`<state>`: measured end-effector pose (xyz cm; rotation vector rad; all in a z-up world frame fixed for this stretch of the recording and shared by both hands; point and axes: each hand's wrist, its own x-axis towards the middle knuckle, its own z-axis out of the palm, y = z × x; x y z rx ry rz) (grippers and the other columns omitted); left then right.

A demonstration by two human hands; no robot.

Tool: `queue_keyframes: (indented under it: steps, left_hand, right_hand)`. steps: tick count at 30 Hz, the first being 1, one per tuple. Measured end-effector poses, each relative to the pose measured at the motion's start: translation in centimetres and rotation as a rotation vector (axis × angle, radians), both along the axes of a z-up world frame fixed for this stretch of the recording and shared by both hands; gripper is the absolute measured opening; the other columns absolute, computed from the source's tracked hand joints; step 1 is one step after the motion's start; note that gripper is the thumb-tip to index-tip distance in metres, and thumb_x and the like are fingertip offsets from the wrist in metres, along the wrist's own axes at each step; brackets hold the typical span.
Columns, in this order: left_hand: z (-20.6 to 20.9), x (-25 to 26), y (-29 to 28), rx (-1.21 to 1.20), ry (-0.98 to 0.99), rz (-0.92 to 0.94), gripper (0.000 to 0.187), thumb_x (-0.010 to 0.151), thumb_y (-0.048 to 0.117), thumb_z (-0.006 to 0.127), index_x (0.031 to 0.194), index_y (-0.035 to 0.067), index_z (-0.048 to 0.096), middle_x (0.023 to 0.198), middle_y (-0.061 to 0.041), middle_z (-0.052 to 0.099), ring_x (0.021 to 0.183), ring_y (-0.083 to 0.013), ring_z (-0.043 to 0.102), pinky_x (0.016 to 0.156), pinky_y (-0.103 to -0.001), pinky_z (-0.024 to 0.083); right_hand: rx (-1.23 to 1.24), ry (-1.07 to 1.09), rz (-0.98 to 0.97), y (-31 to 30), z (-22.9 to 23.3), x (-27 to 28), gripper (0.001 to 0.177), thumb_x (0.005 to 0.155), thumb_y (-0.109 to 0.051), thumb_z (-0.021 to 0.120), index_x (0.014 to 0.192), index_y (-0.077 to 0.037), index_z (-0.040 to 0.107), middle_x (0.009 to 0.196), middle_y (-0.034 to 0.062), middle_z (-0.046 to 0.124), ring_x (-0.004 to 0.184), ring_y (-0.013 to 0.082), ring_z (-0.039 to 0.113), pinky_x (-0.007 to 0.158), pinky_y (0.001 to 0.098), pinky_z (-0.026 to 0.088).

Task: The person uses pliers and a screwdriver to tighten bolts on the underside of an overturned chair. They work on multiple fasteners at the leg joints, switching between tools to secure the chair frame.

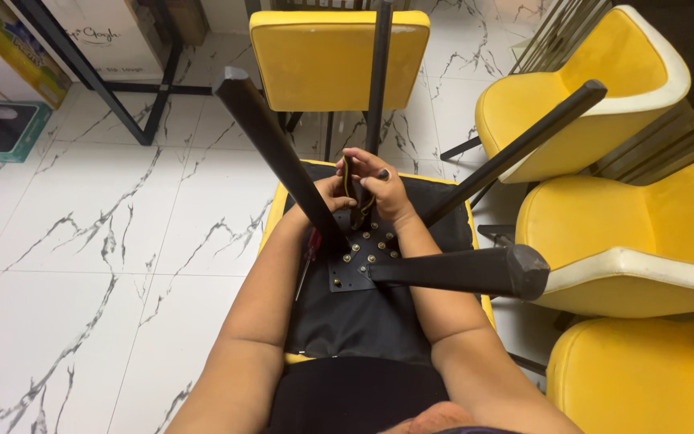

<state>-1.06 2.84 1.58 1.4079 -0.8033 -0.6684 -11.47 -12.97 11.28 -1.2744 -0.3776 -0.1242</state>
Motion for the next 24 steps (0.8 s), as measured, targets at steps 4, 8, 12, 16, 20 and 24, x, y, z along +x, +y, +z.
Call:
queue_keyframes:
  steps: [4, 8, 12, 16, 20, 24]
  left_hand:
    - [0.1, -0.3, -0.7, -0.021, 0.043, -0.013, 0.053, 0.089, -0.005, 0.068, 0.140, 0.002, 0.054, 0.120, -0.009, 0.071, 0.115, -0.0168, 0.068, 0.101, -0.032, 0.054]
    - [-0.3, -0.6, -0.5, 0.062, 0.004, 0.113, 0.050, 0.089, -0.003, 0.069, 0.137, 0.002, 0.055, 0.109, -0.009, 0.071, 0.103, -0.0170, 0.069, 0.093, -0.032, 0.057]
    - [-1.0, -0.1, -0.5, 0.060, -0.041, 0.111, 0.037, 0.092, -0.002, 0.071, 0.128, -0.002, 0.061, 0.107, -0.010, 0.072, 0.100, -0.0172, 0.070, 0.091, -0.032, 0.059]
    - [-1.9, 0.6, -1.4, -0.042, 0.013, 0.036, 0.041, 0.089, -0.001, 0.071, 0.128, 0.001, 0.060, 0.110, -0.007, 0.072, 0.105, -0.0158, 0.070, 0.094, -0.030, 0.057]
    - [-2.4, 0.7, -2.3, 0.022, 0.026, 0.020, 0.035, 0.089, 0.001, 0.074, 0.123, -0.001, 0.063, 0.109, -0.008, 0.074, 0.105, -0.0163, 0.071, 0.095, -0.030, 0.057]
    - [-0.7, 0.4, -0.8, -0.003, -0.066, 0.112, 0.041, 0.084, 0.009, 0.082, 0.119, 0.000, 0.065, 0.105, -0.010, 0.074, 0.103, -0.0194, 0.071, 0.092, -0.034, 0.058]
  right_hand:
    - [0.016, -0.010, -0.059, 0.3, 0.1, -1.2, 0.066, 0.082, 0.004, 0.044, 0.147, -0.001, 0.054, 0.130, 0.0131, 0.065, 0.125, 0.0253, 0.061, 0.115, 0.0412, 0.045]
    - [-0.049, 0.064, 0.018, 0.1, 1.4, -0.5, 0.065, 0.082, 0.002, 0.049, 0.147, -0.003, 0.053, 0.130, 0.0108, 0.065, 0.126, 0.0240, 0.061, 0.114, 0.0400, 0.045]
    - [-0.049, 0.110, 0.056, -0.1, 1.2, 0.6, 0.063, 0.085, 0.000, 0.052, 0.148, -0.004, 0.053, 0.131, 0.0110, 0.064, 0.126, 0.0240, 0.060, 0.115, 0.0395, 0.043]
    - [0.011, 0.002, -0.084, -0.5, -0.4, -0.7, 0.065, 0.084, 0.005, 0.045, 0.148, -0.003, 0.052, 0.134, 0.0125, 0.064, 0.129, 0.0251, 0.061, 0.116, 0.0422, 0.046]
    - [0.040, -0.027, -0.181, -0.3, -0.5, -2.5, 0.067, 0.084, 0.011, 0.039, 0.148, -0.002, 0.049, 0.137, 0.0134, 0.062, 0.132, 0.0253, 0.059, 0.119, 0.0428, 0.046]
    - [0.053, -0.090, -0.205, -0.2, 2.3, -3.7, 0.070, 0.079, 0.015, 0.039, 0.146, 0.000, 0.051, 0.136, 0.0157, 0.061, 0.131, 0.0267, 0.060, 0.120, 0.0418, 0.046]
